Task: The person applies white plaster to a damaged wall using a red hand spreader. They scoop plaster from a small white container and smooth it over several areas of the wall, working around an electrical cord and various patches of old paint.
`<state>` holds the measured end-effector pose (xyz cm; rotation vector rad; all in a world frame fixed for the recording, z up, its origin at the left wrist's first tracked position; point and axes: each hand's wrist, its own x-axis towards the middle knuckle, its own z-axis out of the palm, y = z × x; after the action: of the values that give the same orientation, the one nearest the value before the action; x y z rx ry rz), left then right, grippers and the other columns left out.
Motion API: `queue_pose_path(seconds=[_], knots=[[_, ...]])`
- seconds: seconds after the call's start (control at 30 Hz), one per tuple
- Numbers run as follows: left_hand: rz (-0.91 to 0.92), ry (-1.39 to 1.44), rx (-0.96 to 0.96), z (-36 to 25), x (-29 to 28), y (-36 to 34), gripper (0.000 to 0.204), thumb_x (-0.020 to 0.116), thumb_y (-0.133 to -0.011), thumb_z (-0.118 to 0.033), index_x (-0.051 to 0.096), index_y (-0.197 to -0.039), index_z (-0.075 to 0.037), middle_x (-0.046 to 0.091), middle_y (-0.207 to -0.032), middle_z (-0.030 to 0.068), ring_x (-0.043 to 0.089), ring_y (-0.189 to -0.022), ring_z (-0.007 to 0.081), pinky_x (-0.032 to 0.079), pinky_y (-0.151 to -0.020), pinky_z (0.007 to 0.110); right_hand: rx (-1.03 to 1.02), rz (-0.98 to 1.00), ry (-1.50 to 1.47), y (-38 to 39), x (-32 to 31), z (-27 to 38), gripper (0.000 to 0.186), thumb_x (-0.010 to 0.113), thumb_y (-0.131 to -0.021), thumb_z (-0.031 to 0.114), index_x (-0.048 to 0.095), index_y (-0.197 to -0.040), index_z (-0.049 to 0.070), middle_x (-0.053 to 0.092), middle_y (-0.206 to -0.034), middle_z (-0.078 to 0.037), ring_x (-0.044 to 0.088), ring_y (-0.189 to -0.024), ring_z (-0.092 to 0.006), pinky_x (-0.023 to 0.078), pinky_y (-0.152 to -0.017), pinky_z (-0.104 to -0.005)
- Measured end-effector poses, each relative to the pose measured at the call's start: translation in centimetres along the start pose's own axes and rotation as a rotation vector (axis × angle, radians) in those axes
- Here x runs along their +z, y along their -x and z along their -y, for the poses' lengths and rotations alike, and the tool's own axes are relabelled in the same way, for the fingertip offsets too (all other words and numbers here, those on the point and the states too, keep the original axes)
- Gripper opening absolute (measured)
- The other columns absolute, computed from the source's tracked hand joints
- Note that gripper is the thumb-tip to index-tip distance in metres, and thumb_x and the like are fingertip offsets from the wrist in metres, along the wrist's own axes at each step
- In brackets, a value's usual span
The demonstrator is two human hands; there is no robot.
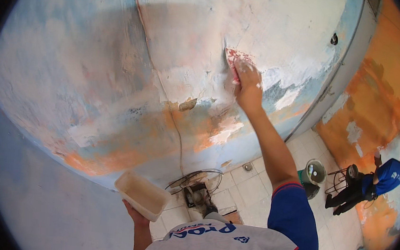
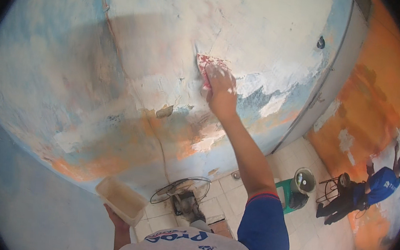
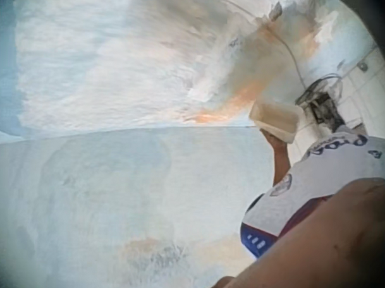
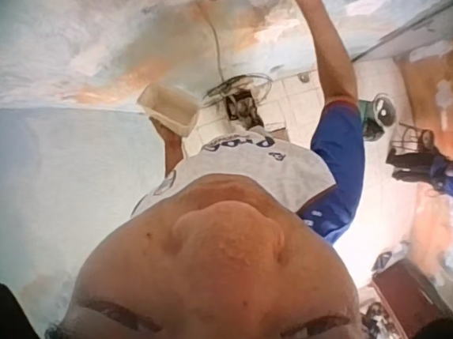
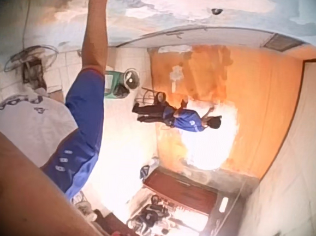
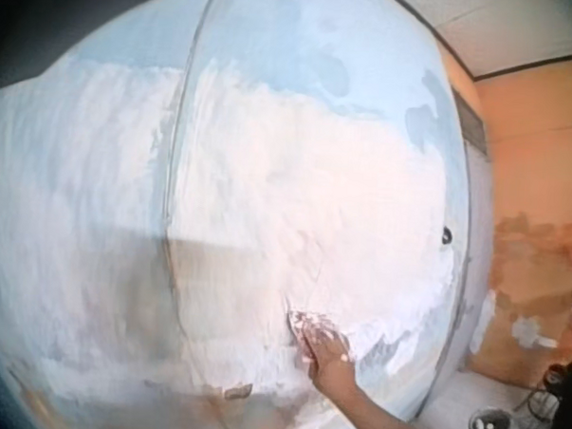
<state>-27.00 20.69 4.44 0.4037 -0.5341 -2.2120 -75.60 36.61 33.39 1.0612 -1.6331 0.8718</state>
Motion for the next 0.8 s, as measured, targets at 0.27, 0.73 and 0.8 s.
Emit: queue_pose_path(seconds=[0.27, 0.73, 0.8], knots=[[0.033, 0.017, -0.025, -0.2, -1.0, 3.8, 0.079, 0.040, -0.097, -0.071, 0.035, -0.154, -0.016, 0.044, -0.153, 0.0078, 0.045, -0.137, 0.0340, 0.038, -0.114, 0.054, 0.021, -0.047, 0.063, -4.4, -0.1, 0.8, 0.047, 0.055, -0.087, -0.003, 0.061, -0.133, 0.008, 0.064, -0.129, -0.015, 0.057, -0.119, -0.0383, 0.046, -0.103, -0.0449], [0.122, 0.158, -0.001, -0.9, -0.3, 5.8, 0.072, 0.034, -0.102, -0.064, 0.035, -0.155, -0.015, 0.045, -0.153, 0.0074, 0.046, -0.138, 0.0311, 0.040, -0.114, 0.048, 1.368, 0.233, -1.690, 13.3, -5.9, 20.0, 0.018, 0.065, -0.092, 0.016, 0.059, -0.106, 0.006, 0.060, -0.086, -0.003, 0.061, -0.073, -0.0124, 0.054, -0.061, -0.0294], [0.145, 0.133, 0.011, 0.0, 2.7, 5.3, 0.073, 0.031, -0.103, -0.065, 0.034, -0.155, -0.015, 0.045, -0.153, 0.0075, 0.046, -0.138, 0.0304, 0.042, -0.113, 0.047, 1.281, 0.267, -1.619, 12.8, -7.7, 21.2, 0.024, 0.065, -0.093, 0.019, 0.060, -0.112, 0.004, 0.064, -0.093, -0.006, 0.063, -0.081, -0.0164, 0.054, -0.069, -0.0319]])
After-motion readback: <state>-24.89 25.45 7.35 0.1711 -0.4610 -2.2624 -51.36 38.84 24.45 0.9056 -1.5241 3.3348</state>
